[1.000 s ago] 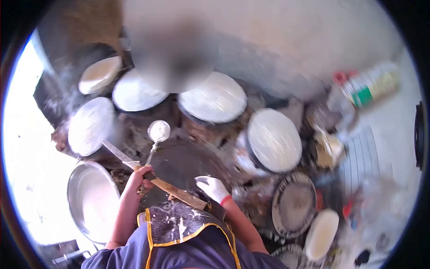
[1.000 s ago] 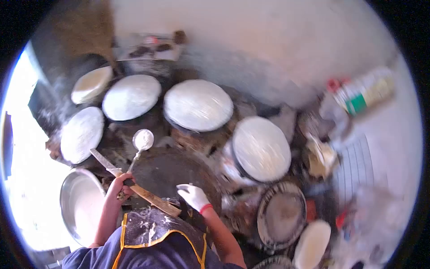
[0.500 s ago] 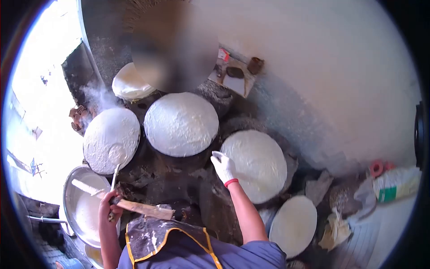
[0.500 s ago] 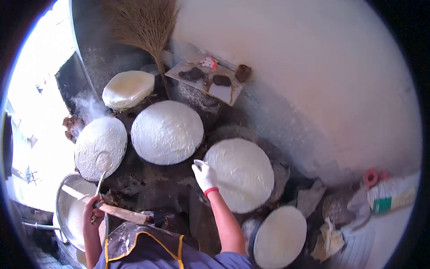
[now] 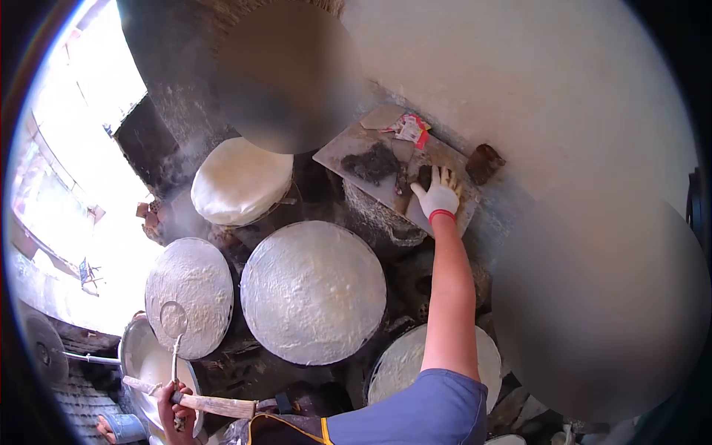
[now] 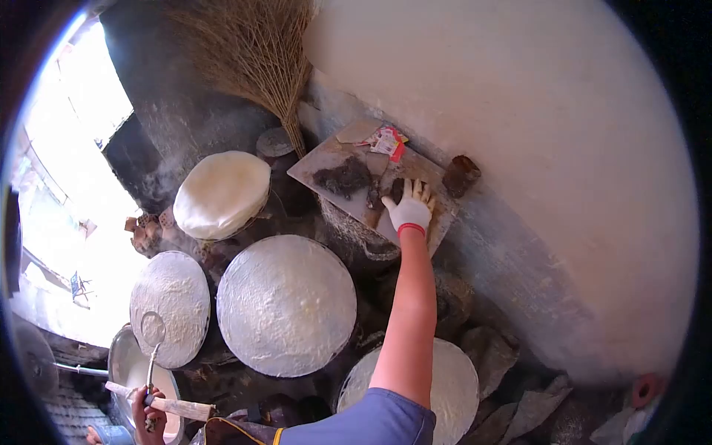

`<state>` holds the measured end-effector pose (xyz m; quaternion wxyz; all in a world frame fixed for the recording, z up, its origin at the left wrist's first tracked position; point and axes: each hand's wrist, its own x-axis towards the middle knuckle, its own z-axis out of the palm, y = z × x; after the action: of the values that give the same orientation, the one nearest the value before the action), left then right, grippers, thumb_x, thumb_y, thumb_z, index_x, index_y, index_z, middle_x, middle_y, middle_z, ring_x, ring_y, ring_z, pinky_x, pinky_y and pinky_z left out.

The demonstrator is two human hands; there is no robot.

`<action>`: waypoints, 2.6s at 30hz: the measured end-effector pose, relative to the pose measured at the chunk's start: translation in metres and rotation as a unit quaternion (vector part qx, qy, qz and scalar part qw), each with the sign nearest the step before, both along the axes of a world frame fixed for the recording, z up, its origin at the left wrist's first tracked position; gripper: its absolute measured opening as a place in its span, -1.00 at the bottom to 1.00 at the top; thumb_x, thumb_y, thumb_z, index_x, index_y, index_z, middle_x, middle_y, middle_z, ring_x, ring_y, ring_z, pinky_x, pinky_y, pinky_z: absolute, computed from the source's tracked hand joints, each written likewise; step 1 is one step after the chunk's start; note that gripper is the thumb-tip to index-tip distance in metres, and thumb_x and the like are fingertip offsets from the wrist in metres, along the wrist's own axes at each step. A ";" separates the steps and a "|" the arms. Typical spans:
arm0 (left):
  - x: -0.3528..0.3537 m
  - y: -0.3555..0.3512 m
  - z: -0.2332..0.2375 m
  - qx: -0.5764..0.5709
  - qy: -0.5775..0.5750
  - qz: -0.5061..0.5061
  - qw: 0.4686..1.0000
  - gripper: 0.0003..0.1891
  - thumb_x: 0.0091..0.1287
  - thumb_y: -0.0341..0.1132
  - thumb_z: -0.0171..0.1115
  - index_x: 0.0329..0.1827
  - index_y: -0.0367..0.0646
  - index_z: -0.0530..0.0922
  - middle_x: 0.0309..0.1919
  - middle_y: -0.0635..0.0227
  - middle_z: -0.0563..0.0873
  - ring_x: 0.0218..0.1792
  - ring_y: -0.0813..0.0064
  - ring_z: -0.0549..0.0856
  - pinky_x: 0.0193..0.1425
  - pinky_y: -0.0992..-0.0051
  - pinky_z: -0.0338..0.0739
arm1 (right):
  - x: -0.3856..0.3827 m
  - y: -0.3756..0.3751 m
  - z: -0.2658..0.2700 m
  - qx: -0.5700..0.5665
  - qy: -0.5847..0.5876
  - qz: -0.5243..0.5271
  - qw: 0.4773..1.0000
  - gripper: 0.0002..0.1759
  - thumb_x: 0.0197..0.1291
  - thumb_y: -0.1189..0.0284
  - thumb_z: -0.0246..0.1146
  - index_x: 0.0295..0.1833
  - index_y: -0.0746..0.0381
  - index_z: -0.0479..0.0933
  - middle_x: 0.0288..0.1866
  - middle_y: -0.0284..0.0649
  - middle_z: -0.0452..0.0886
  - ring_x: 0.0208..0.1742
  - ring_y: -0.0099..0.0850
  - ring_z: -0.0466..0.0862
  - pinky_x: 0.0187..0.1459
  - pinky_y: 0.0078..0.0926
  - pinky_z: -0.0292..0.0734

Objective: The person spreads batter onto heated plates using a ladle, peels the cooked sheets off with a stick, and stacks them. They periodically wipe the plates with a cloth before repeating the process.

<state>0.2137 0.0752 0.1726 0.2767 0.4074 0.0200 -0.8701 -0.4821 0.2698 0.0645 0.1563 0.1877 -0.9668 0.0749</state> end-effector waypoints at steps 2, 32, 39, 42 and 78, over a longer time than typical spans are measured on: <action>-0.004 -0.002 -0.005 -0.006 -0.001 -0.010 1.000 -0.72 0.43 -0.22 -0.08 -0.16 -0.31 0.41 -0.42 0.23 0.55 -0.71 0.62 0.43 -0.71 0.60 0.44 | -0.009 0.003 -0.021 0.010 -0.019 0.006 1.000 -0.13 0.08 -0.18 0.12 0.42 0.10 0.21 0.48 -0.15 0.17 0.49 -0.14 0.10 0.44 -0.05 -0.12; 0.019 -0.012 -0.002 -0.084 -0.016 -0.626 0.775 -0.80 0.41 -0.25 0.04 -0.24 -0.22 0.49 -0.49 0.28 0.58 -0.83 0.71 0.29 -0.87 0.74 0.19 | 0.876 0.327 0.065 -0.656 0.028 -0.484 0.579 -0.54 0.19 0.31 0.25 0.18 0.23 0.44 0.08 -0.19 0.59 0.04 -0.22 0.61 0.08 -0.24 0.49; 0.069 0.080 0.037 -0.045 -0.016 -0.675 0.737 -0.81 0.41 -0.27 0.03 -0.29 -0.21 0.47 -0.52 0.28 0.57 -0.82 0.71 0.31 -0.86 0.75 0.21 | 0.983 0.468 0.102 -0.015 0.051 -0.658 0.751 -0.59 0.05 0.39 0.21 0.09 -0.02 0.56 0.07 -0.18 0.60 0.10 -0.16 0.53 0.13 -0.20 0.39; 0.086 0.124 0.036 -0.083 -0.046 -0.679 0.728 -0.82 0.40 -0.27 0.04 -0.30 -0.20 0.46 -0.53 0.30 0.56 -0.82 0.70 0.33 -0.87 0.75 0.23 | 1.002 0.519 0.065 0.077 -0.067 -0.644 0.758 -0.59 0.06 0.43 0.05 0.05 -0.05 0.59 0.04 -0.27 0.62 0.10 -0.29 0.53 0.10 -0.21 0.38; 0.159 0.315 0.061 -0.141 -0.038 -0.695 0.704 -0.85 0.38 -0.29 0.05 -0.23 -0.20 0.46 -0.53 0.37 0.55 -0.82 0.78 0.33 -0.86 0.78 0.26 | 1.017 0.636 0.062 0.203 -0.170 -0.595 0.758 -0.69 0.06 0.40 0.10 -0.05 0.05 0.56 -0.11 -0.27 0.57 -0.10 -0.22 0.59 -0.16 -0.12 0.47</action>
<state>0.3729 0.3906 0.2332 -0.3516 0.2948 -0.4018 -0.7925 0.5346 0.9059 0.1262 -0.0398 -0.4143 -0.8868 -0.2008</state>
